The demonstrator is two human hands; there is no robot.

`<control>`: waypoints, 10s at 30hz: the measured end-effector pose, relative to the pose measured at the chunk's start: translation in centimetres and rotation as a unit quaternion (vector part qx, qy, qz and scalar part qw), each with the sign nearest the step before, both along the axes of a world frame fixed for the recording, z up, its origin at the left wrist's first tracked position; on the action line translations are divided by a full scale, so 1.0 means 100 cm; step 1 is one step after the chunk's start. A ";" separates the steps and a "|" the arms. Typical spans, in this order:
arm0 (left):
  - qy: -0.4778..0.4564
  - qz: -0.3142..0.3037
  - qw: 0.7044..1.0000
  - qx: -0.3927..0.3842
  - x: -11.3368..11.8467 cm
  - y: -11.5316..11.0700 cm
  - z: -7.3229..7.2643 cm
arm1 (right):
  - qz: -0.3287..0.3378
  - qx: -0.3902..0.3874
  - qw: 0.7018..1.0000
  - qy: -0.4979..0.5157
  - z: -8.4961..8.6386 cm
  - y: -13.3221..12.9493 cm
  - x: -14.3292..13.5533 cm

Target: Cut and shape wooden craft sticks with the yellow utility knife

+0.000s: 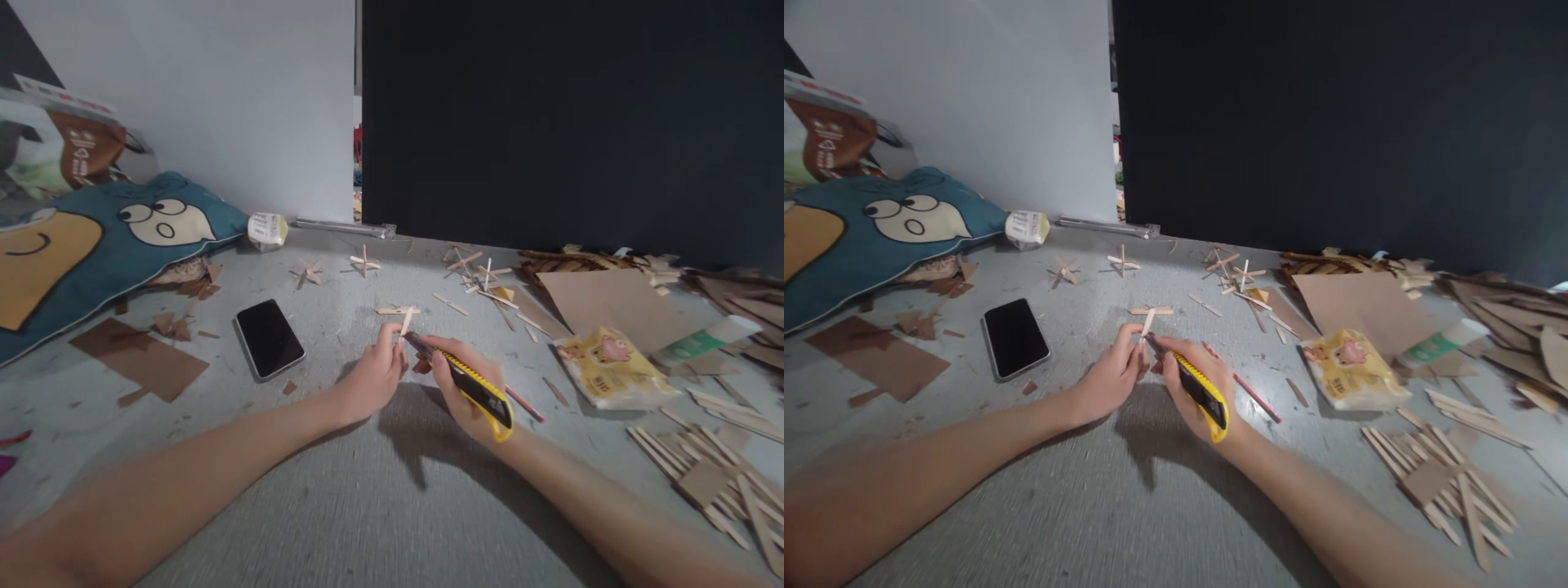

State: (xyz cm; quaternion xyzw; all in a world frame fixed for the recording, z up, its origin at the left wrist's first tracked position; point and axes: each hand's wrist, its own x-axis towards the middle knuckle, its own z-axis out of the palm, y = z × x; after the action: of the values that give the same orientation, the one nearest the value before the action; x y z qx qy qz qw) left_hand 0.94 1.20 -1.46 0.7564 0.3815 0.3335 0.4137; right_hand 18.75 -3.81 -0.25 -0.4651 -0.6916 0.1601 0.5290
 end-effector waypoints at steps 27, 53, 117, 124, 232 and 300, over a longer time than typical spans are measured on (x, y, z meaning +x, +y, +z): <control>-0.113 -0.012 0.988 -0.099 0.002 0.004 0.002 | -0.013 -0.079 0.990 0.117 -0.001 0.000 -0.007; -0.213 -0.066 0.955 -0.195 0.003 0.014 0.003 | 0.048 -0.142 0.959 0.240 -0.012 0.007 -0.006; -0.055 0.040 0.998 0.005 0.003 0.004 0.001 | 0.020 -0.101 0.982 0.158 -0.006 -0.006 -0.020; -0.169 0.007 0.980 -0.106 0.004 0.011 -0.001 | 0.066 -0.161 0.940 0.294 -0.020 0.013 -0.014; -0.127 -0.081 0.974 -0.168 0.002 -0.006 0.015 | 0.016 0.077 0.997 0.021 -0.007 0.003 0.016; -0.147 -0.045 0.978 -0.139 0.002 0.002 0.002 | 0.032 -0.120 0.968 0.216 -0.008 0.001 -0.009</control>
State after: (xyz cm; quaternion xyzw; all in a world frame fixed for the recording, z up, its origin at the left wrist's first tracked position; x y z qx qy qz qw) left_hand 1.18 1.36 -1.28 0.6505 0.3253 0.3656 0.5808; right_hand 17.81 -3.72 -1.05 -0.4571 -0.5509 0.3555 0.6010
